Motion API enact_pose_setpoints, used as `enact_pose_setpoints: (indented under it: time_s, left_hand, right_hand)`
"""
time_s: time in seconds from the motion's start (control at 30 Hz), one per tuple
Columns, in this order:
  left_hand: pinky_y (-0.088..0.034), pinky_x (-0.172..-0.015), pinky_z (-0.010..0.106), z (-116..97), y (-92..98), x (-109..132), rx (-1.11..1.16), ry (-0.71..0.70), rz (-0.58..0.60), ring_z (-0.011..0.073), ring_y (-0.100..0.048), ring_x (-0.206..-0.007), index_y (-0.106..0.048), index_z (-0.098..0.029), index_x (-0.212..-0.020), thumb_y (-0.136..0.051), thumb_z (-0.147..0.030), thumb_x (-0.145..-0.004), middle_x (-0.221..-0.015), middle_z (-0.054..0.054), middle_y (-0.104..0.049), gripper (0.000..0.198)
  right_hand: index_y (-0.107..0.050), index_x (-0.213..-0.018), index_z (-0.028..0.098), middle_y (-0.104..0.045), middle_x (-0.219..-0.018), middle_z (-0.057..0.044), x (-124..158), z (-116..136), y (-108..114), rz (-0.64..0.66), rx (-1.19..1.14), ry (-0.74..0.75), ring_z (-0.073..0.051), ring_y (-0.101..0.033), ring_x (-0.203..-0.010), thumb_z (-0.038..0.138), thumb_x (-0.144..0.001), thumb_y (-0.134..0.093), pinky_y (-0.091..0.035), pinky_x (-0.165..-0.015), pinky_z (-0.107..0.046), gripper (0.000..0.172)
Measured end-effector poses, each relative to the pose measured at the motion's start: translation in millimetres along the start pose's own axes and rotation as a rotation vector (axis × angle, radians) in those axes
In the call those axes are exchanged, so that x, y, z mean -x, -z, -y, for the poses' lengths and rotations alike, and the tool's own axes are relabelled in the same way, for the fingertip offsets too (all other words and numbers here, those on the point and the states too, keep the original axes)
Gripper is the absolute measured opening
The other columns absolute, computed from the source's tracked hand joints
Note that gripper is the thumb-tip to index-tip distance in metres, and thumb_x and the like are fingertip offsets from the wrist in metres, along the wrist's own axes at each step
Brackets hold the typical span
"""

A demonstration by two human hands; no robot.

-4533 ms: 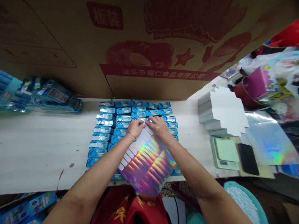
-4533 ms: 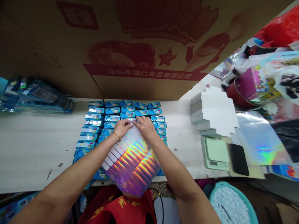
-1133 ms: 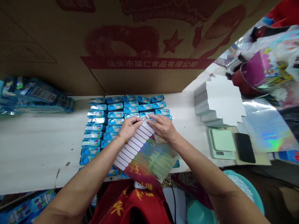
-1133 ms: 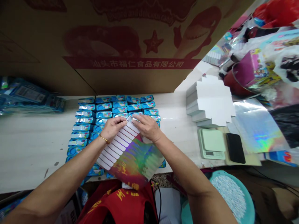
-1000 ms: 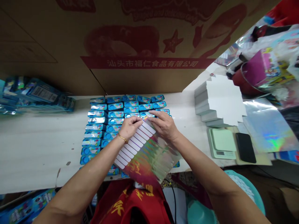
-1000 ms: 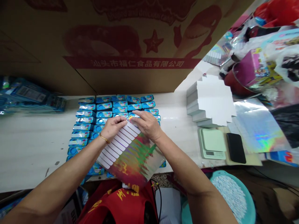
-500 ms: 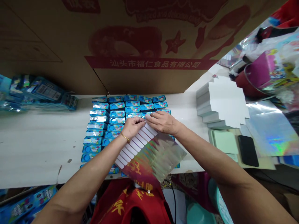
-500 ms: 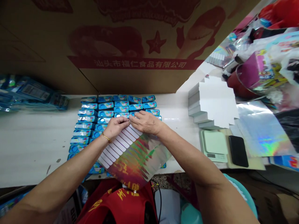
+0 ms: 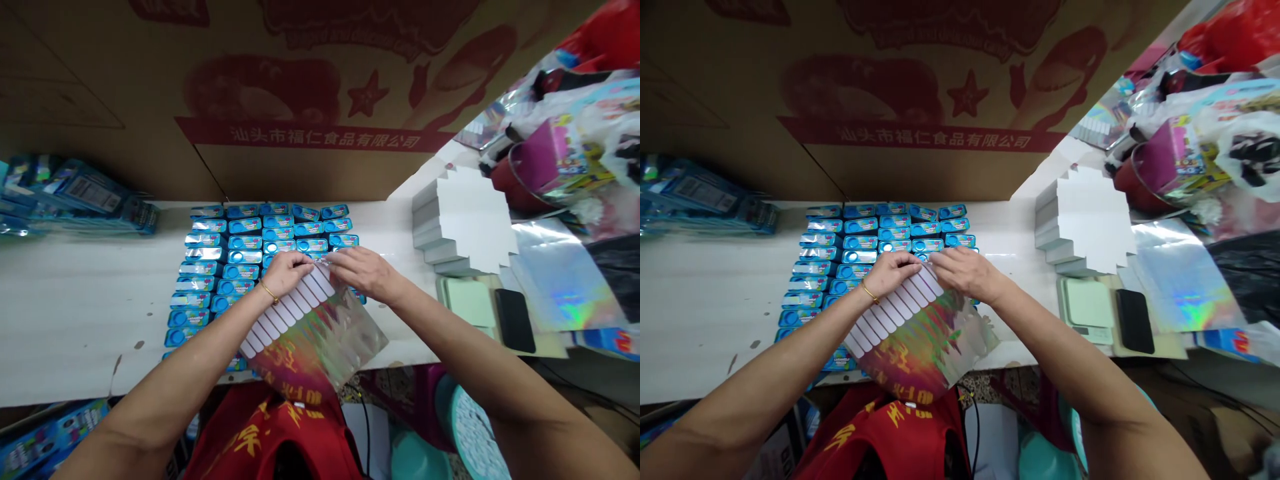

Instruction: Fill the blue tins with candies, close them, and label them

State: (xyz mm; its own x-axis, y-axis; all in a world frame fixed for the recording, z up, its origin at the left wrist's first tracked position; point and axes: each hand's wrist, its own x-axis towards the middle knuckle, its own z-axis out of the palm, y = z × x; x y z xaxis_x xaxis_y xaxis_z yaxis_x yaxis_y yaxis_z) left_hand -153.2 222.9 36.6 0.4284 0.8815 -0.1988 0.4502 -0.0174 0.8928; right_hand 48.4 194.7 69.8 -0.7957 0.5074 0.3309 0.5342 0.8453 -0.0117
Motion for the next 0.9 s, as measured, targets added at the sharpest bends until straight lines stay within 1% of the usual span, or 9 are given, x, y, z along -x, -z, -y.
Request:
enact_pose_setpoints:
  time_s: [0.13,0.23,0.4,0.47,0.53,0.6,0.7,0.8,0.9]
  left_hand:
    - [-0.044,-0.069,0.026,2,3.1,-2,-0.008,-0.042,0.037,0.0152,-0.059,-0.071,-0.066,-0.017,-0.072,-0.056,-0.028,-0.068,-0.074,0.001,-0.067,0.016]
    - [-0.044,-0.067,0.026,9,6.3,-3,-0.017,-0.03,0.023,0.0153,-0.059,-0.07,-0.065,-0.016,-0.07,-0.055,-0.028,-0.069,-0.072,0.002,-0.066,0.016]
    - [-0.044,-0.067,0.028,33,8.2,-8,-0.142,0.008,-0.016,0.0159,-0.058,-0.069,-0.065,-0.016,-0.07,-0.053,-0.026,-0.07,-0.072,0.003,-0.064,0.015]
    - [-0.045,-0.07,0.031,36,7.3,-7,-0.191,-0.002,-0.049,0.0171,-0.058,-0.073,-0.066,-0.017,-0.076,-0.054,-0.026,-0.07,-0.075,0.004,-0.063,0.016]
    - [-0.044,-0.078,0.034,29,6.4,-2,-0.196,-0.061,-0.137,0.0195,-0.057,-0.084,-0.064,-0.017,-0.092,-0.056,-0.028,-0.071,-0.089,0.007,-0.062,0.025]
    - [-0.041,-0.086,0.037,13,6.0,10,-0.143,-0.164,-0.236,0.0215,-0.053,-0.098,-0.057,-0.019,-0.109,-0.06,-0.033,-0.07,-0.108,0.009,-0.057,0.042]
    - [-0.038,-0.091,0.039,-10,5.8,33,-0.032,-0.288,-0.26,0.0233,-0.047,-0.109,-0.045,-0.023,-0.121,-0.067,-0.039,-0.063,-0.121,0.009,-0.049,0.065]
    - [-0.04,-0.09,0.04,-14,7.2,55,0.103,-0.241,-0.223,0.0244,-0.046,-0.109,-0.039,-0.023,-0.125,-0.073,-0.039,-0.056,-0.12,0.01,-0.049,0.079]
    - [-0.043,-0.085,0.037,-1,14.5,71,0.3,-0.109,-0.166,0.021,-0.051,-0.102,-0.04,-0.023,-0.123,-0.071,-0.035,-0.06,-0.117,0.01,-0.052,0.071]
  right_hand:
    - [-0.056,-0.088,0.017,-0.056,-0.097,-0.008,-1,-3,-2,-0.119,-0.364,-0.314,-0.014,-0.053,-0.091,0.014,-0.084,-0.041,-0.045,-0.075,-0.029,0.015]
    - [-0.056,-0.083,0.019,-0.055,-0.092,-0.006,0,-6,0,-0.222,-0.532,-0.453,-0.014,-0.053,-0.09,0.012,-0.081,-0.045,-0.046,-0.076,-0.03,0.014]
    - [-0.056,-0.077,0.02,-0.057,-0.089,-0.004,5,-20,20,-0.394,-0.485,-0.652,-0.014,-0.054,-0.085,0.011,-0.076,-0.049,-0.045,-0.072,-0.03,0.011]
    - [-0.056,-0.077,0.02,-0.057,-0.09,-0.004,5,-24,28,-0.412,-0.448,-0.703,-0.014,-0.054,-0.084,0.012,-0.075,-0.049,-0.045,-0.069,-0.028,0.01]
    - [-0.055,-0.076,0.02,-0.057,-0.089,-0.003,0,-23,32,-0.368,-0.444,-0.742,-0.013,-0.054,-0.08,0.013,-0.075,-0.048,-0.044,-0.065,-0.026,0.009]
    - [-0.054,-0.075,0.019,-0.056,-0.085,-0.003,-9,-15,31,-0.283,-0.448,-0.798,-0.012,-0.053,-0.074,0.014,-0.075,-0.048,-0.043,-0.063,-0.025,0.009]
    - [-0.054,-0.073,0.019,-0.054,-0.079,-0.001,-28,4,25,-0.114,-0.421,-0.867,-0.011,-0.05,-0.067,0.017,-0.074,-0.05,-0.04,-0.061,-0.023,0.004]
    - [-0.054,-0.069,0.018,-0.054,-0.076,-0.001,-48,23,17,0.002,-0.425,-0.858,-0.011,-0.049,-0.065,0.021,-0.074,-0.051,-0.037,-0.06,-0.022,0.006]
    - [-0.054,-0.065,0.018,-0.055,-0.069,0.001,-67,38,7,0.078,-0.537,-0.878,-0.009,-0.048,-0.06,0.026,-0.074,-0.052,-0.034,-0.056,-0.021,0.013]
